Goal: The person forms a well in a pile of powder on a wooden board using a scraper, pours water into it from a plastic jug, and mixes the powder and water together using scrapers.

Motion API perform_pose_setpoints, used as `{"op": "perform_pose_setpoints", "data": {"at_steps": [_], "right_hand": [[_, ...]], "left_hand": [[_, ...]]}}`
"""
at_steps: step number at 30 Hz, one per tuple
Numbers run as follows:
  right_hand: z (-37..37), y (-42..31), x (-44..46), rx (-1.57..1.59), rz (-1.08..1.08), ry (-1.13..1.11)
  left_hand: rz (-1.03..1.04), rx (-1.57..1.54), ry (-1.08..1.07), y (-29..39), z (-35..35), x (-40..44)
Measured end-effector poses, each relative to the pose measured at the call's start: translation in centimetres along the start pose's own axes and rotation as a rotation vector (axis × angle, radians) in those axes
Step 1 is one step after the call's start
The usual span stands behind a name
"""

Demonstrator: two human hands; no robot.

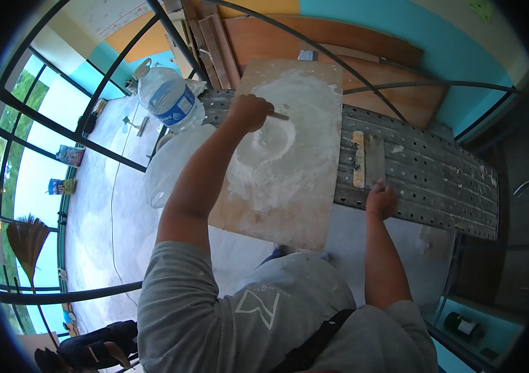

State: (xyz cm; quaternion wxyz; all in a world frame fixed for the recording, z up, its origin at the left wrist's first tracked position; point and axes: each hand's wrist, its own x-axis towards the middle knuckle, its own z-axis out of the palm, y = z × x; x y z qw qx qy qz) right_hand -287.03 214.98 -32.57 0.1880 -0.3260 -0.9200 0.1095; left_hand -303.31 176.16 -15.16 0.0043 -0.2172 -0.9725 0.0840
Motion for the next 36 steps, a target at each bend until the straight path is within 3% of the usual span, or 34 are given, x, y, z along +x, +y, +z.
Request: {"op": "perform_pose_setpoints", "data": {"at_steps": [3, 8, 15, 21, 26, 27, 29, 31, 32, 33, 35, 36], "right_hand": [[-0.1, 0.0, 0.0, 0.000, -0.004, 0.023], [-0.2, 0.1, 0.1, 0.015, -0.002, 0.007], [-0.7, -0.2, 0.0, 0.016, 0.014, -0.005], [-0.9, 0.0, 0.0, 0.010, 0.021, -0.067], [-1.1, -0.3, -0.3, 0.061, 0.099, -0.149], [1.7, 0.7, -0.4, 0.137, 0.120, -0.164], [-0.4, 0.5, -0.2, 0.210, 0.182, -0.343], [-1.5, 0.5, -0.1, 0.220, 0.142, -0.213], [-1.9, 0.6, 0.1, 0.249, 0.156, -0.228], [-1.2, 0.8, -0.3, 0.226, 0.106, -0.084], [0.2, 1.0, -0.5, 0.264, 0.101, 0.063], [0.2, 1.3, -0.4, 0.286, 0.100, 0.072]], "left_hand": [[0.083, 0.142, 0.056, -0.1, 2.0, -0.5], [0.017, 0.103, 0.009, -1.9, 4.1, -3.0], [-0.088, -0.043, -0.300, 0.6, 0.6, -6.3], [-0.190, -0.031, -0.295, 2.5, -1.2, -6.8], [-0.049, 0.047, -0.415, 4.9, 0.2, -6.6], [0.084, 0.095, -0.343, 5.6, -1.2, -7.1], [0.284, 0.129, -0.145, 2.6, 2.7, -6.1], [0.304, 0.291, -0.154, 1.9, 4.6, -5.0], [0.249, 0.267, -0.267, 2.9, 3.9, -4.4], [0.199, 0.155, -0.283, 2.4, 5.0, -3.9], [0.160, -0.022, -0.199, 5.7, 2.3, -4.2], [0.142, 0.032, -0.223, 6.2, 1.3, -3.6]]}}
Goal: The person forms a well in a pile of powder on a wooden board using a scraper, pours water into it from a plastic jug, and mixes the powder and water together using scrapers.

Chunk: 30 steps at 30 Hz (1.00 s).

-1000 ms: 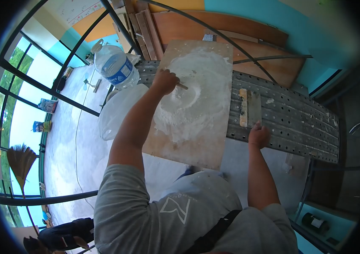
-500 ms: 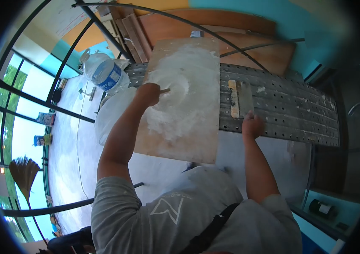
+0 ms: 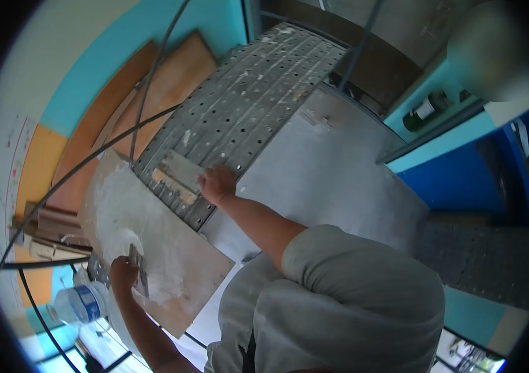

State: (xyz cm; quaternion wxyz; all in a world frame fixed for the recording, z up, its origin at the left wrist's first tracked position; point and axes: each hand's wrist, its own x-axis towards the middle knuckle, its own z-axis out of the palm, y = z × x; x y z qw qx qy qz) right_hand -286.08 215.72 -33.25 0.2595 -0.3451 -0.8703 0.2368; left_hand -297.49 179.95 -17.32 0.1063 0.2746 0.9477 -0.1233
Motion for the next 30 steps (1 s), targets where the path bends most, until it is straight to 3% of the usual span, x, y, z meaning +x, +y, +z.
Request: {"op": "perform_pose_setpoints", "data": {"at_steps": [2, 5, 6, 7, 8, 9, 10, 12, 13, 14, 16, 19, 21, 23, 28, 29, 30], "right_hand": [[-0.7, 0.1, 0.0, 0.052, -0.031, -0.010], [-2.1, -0.1, 0.6, 0.050, 0.100, -0.326], [-0.9, 0.5, 0.5, 0.003, 0.120, -0.407], [-0.8, 0.2, -0.3, 0.010, 0.118, -0.238], [2.2, 1.7, -0.4, -0.101, 0.116, -0.336], [5.6, 4.4, -1.7, -0.179, -0.088, -0.125], [2.1, 2.3, -1.0, -0.090, -0.068, -0.254], [0.1, -0.5, 0.0, -0.085, 0.042, -0.354], [1.8, 0.7, 0.2, -0.121, -0.025, -0.273], [0.2, -1.5, 0.3, -0.148, -0.002, -0.275], [1.2, -1.3, 1.2, -0.073, -0.151, -0.265], [-4.0, -3.9, -1.0, -0.316, -0.145, -0.224], [-3.3, -1.5, 0.1, -0.101, -0.234, -0.340], [5.6, 5.4, 5.1, -0.123, -0.225, -0.360], [6.0, 1.3, 4.3, 0.016, -0.638, -0.288], [5.8, -1.4, 2.8, 0.166, -0.696, -0.451], [4.0, -5.3, -0.2, 0.361, -0.653, -0.768]], "left_hand": [[-0.004, 0.129, -0.054, 0.1, -0.8, 0.5], [0.047, 0.213, -0.074, -1.0, 0.4, 1.4], [0.015, 0.127, -0.044, -0.9, 1.0, 1.1], [-0.042, 0.023, -0.007, -0.5, 1.2, 0.8], [-0.120, -0.144, 0.018, 0.2, -0.1, -0.1], [-0.112, -0.224, 0.256, 1.9, -2.0, -1.8], [-0.229, -0.311, 0.257, 0.5, -0.8, -0.8], [-0.201, -0.397, 0.395, 0.7, -1.7, -2.6], [-0.221, -0.480, 0.535, 0.4, 0.2, -2.6], [-0.315, -0.526, 0.571, 0.8, 0.5, -2.9], [-0.495, -0.721, 0.432, 2.8, -3.4, -6.9], [-0.582, -0.920, 0.575, 6.4, 0.5, -10.4], [-0.621, -1.088, 0.657, 8.7, 1.8, -14.1], [-0.755, -1.266, 0.716, 10.6, 3.6, -17.0], [-0.988, -1.504, 0.864, 14.3, 7.7, -23.5], [-1.013, -1.558, 0.889, 15.0, 8.2, -24.4], [-1.048, -1.599, 0.886, 15.8, 8.0, -25.1]]}}
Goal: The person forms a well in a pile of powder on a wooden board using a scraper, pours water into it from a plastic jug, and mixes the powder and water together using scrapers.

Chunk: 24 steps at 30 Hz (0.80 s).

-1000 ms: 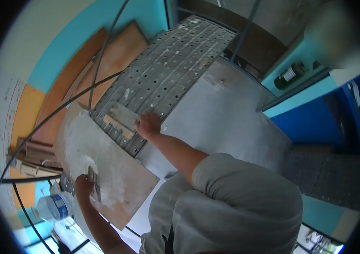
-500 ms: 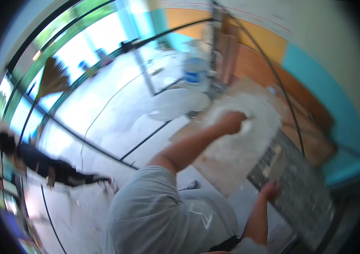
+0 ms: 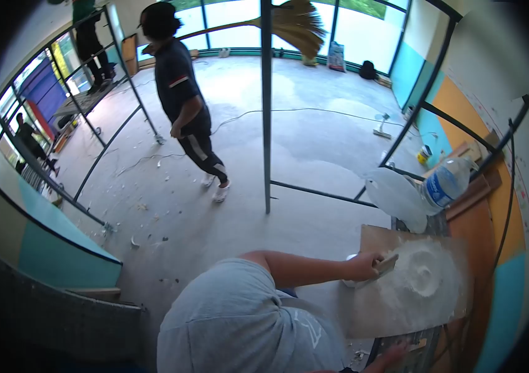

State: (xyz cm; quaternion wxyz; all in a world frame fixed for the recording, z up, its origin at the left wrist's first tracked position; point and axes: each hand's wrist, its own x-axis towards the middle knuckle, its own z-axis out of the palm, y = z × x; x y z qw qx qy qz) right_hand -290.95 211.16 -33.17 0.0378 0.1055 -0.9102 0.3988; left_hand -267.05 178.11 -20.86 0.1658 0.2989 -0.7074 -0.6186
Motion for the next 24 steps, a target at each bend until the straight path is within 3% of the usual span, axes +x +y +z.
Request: {"op": "perform_pose_setpoints", "data": {"at_steps": [2, 4, 7, 8, 9, 10, 11, 14, 16, 21, 24], "right_hand": [[1.6, -10.2, -2.5, 0.476, 0.123, -0.478], [1.9, -20.8, -6.7, 0.567, 0.106, -0.733], [5.0, -27.9, -9.6, 0.767, 0.026, -0.861], [5.7, -29.9, -9.9, 0.820, 0.040, -0.835], [6.4, -30.8, -10.0, 0.818, 0.032, -0.732], [9.8, -27.9, -7.6, 0.734, -0.128, -0.649], [9.5, -29.7, -7.8, 0.540, -0.245, -0.512], [8.9, -32.2, -6.6, 0.327, -0.377, -0.448], [7.6, -34.1, -5.5, 0.243, -0.275, -0.407], [4.4, -32.1, 4.4, -0.079, -0.407, -0.100], [2.9, -29.9, 8.8, -0.316, -0.515, 0.029]], "left_hand": [[0.034, 0.004, 0.035, -0.1, 0.0, -1.5], [0.089, 0.000, 0.038, -0.3, 0.3, -2.3], [0.101, -0.057, -0.074, 1.3, -0.2, -3.3], [0.014, -0.282, -0.204, 1.9, -1.4, -3.5], [0.080, -0.283, -0.289, 0.8, -2.0, -2.6], [0.284, -0.171, -0.255, -3.4, -1.4, -0.2], [0.274, -0.234, -0.286, 0.0, -3.8, -1.7], [0.311, -0.001, -0.363, 0.7, -8.0, -0.6], [0.238, 0.042, -0.318, 0.1, -10.6, 0.0], [0.047, 0.217, -0.135, -7.6, -17.5, 3.6], [-0.070, 0.550, -0.149, -14.4, -21.9, 3.9]]}}
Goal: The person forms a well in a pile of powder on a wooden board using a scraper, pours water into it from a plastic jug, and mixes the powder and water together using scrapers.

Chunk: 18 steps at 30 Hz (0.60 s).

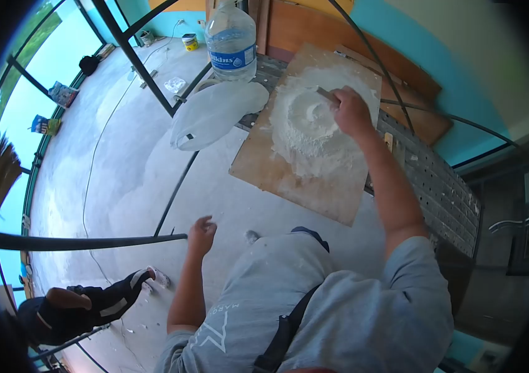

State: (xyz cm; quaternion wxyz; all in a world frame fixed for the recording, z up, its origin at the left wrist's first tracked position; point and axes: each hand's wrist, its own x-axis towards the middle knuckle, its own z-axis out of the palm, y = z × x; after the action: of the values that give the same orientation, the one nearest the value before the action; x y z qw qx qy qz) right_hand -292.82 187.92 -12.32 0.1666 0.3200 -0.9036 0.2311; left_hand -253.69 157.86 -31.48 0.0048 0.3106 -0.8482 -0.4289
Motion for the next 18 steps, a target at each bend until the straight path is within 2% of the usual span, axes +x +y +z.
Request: {"op": "perform_pose_setpoints", "data": {"at_steps": [2, 5, 9, 11, 13, 18], "right_hand": [[0.4, 2.7, 1.7, -0.180, -0.031, -0.049], [2.5, 6.0, 3.4, -0.287, -0.063, -0.165], [5.7, 8.0, 4.9, -0.476, -0.124, -0.344], [6.9, 8.7, 5.2, -0.510, -0.115, -0.407], [7.9, 9.7, 5.0, -0.501, -0.091, -0.428], [7.3, 9.4, 4.5, -0.577, -0.064, -0.531]], "left_hand": [[-0.077, 0.109, -0.087, -6.5, 0.7, -0.2], [-0.212, 0.234, -0.194, -14.3, 1.9, -1.7], [-0.465, 0.221, -0.208, -22.0, 3.8, -4.9], [-0.530, 0.247, -0.255, -21.4, 3.4, -5.2], [-0.516, 0.343, -0.349, -16.2, 2.1, -6.8], [-0.562, 0.143, -0.368, -16.6, 1.1, -6.1]]}}
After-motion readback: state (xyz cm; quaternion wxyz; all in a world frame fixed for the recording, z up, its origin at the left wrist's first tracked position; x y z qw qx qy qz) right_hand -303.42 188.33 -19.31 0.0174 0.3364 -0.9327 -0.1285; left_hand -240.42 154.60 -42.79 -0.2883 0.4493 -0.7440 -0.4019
